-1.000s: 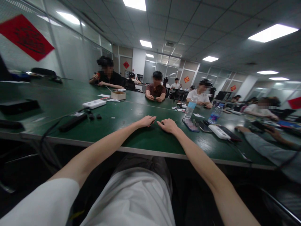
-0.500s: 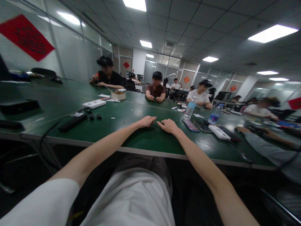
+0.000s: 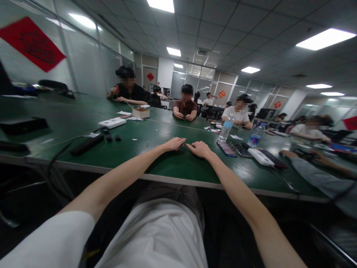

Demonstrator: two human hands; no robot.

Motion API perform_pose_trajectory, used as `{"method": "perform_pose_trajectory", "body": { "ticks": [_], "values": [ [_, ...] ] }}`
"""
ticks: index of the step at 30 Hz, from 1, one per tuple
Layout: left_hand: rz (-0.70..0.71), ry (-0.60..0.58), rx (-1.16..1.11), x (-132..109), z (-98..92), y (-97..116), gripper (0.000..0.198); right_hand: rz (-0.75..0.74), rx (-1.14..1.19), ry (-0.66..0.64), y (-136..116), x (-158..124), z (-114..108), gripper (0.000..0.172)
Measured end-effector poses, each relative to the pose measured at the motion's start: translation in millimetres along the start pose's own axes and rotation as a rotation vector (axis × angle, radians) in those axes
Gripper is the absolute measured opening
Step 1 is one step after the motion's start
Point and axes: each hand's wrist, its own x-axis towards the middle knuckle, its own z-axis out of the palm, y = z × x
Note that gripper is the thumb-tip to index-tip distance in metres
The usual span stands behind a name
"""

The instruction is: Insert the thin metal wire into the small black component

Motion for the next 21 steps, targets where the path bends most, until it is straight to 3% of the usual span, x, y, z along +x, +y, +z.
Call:
{"method": "perform_pose_trajectory", "body": {
  "ticks": [11,21],
  "values": [
    [0.016,0.003,0.058,1.3,1.1,-2.5,0.054,-0.012,-0.037,0.014,0.2,-3.1,-5.1,0.077],
    [0.009,-0.017,0.112,1.6,1.3,-0.9,0.055,-0.025,-0.014,-0.022,5.8,0.1,-0.1,0.066]
  ]
}}
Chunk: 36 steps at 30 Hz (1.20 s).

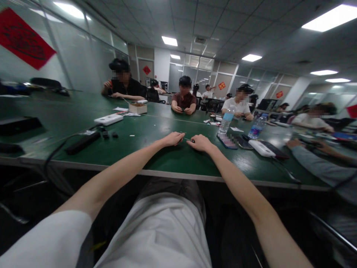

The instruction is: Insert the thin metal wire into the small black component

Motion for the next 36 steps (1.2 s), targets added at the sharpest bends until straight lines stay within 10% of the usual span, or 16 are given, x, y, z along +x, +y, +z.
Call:
{"method": "perform_pose_trajectory", "body": {
  "ticks": [36],
  "values": [
    [0.002,-0.024,0.049,-1.0,-0.5,3.1,0.055,-0.019,0.049,-0.005,5.8,1.7,1.5,0.053]
  ]
}}
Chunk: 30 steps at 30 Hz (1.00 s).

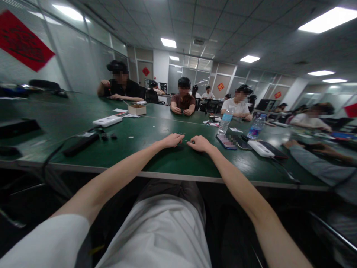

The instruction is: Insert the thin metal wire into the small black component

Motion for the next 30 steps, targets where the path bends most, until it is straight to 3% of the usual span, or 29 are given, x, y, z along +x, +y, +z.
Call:
{"method": "perform_pose_trajectory", "body": {
  "ticks": [30],
  "values": [
    [-0.010,-0.002,0.018,-2.5,0.4,5.2,0.053,-0.007,0.021,0.004,0.3,-2.8,-4.8,0.046]
  ]
}}
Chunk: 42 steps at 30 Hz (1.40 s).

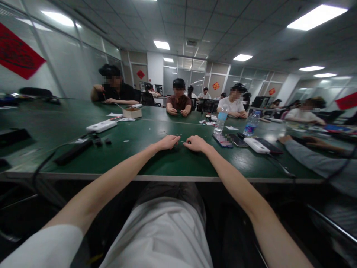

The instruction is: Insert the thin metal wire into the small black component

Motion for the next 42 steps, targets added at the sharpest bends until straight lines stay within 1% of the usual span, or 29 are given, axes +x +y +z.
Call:
{"method": "perform_pose_trajectory", "body": {
  "ticks": [5,10,17,23,29,33,37,42],
  "values": [
    [-0.014,0.004,0.001,0.1,-0.3,-0.2,0.054,0.009,-0.007,0.007,-2.4,-1.9,-1.9,0.048],
    [0.005,0.004,0.001,1.6,-1.1,-3.3,0.055,0.002,-0.018,0.023,-4.2,-2.5,-1.9,0.052],
    [-0.016,-0.002,-0.037,2.9,-1.0,-4.8,0.055,-0.005,0.011,0.014,-5.7,-1.9,-1.3,0.064],
    [-0.010,0.001,-0.038,3.6,0.1,-6.6,0.054,-0.013,0.045,0.022,-1.1,2.0,4.4,0.070],
    [0.016,0.008,-0.035,4.6,0.3,-9.8,0.054,-0.036,0.031,0.035,-0.6,3.1,6.9,0.077],
    [0.021,0.014,-0.031,4.7,-0.1,-10.1,0.055,-0.037,0.013,0.041,-2.8,0.4,4.6,0.078],
    [0.008,0.011,-0.042,4.2,-0.5,-9.4,0.055,-0.014,-0.013,0.050,-6.2,-2.3,1.9,0.076],
    [0.006,0.018,-0.044,4.3,0.5,-9.9,0.056,-0.003,-0.047,0.032,-10.1,-3.8,0.4,0.075]
  ]
}}
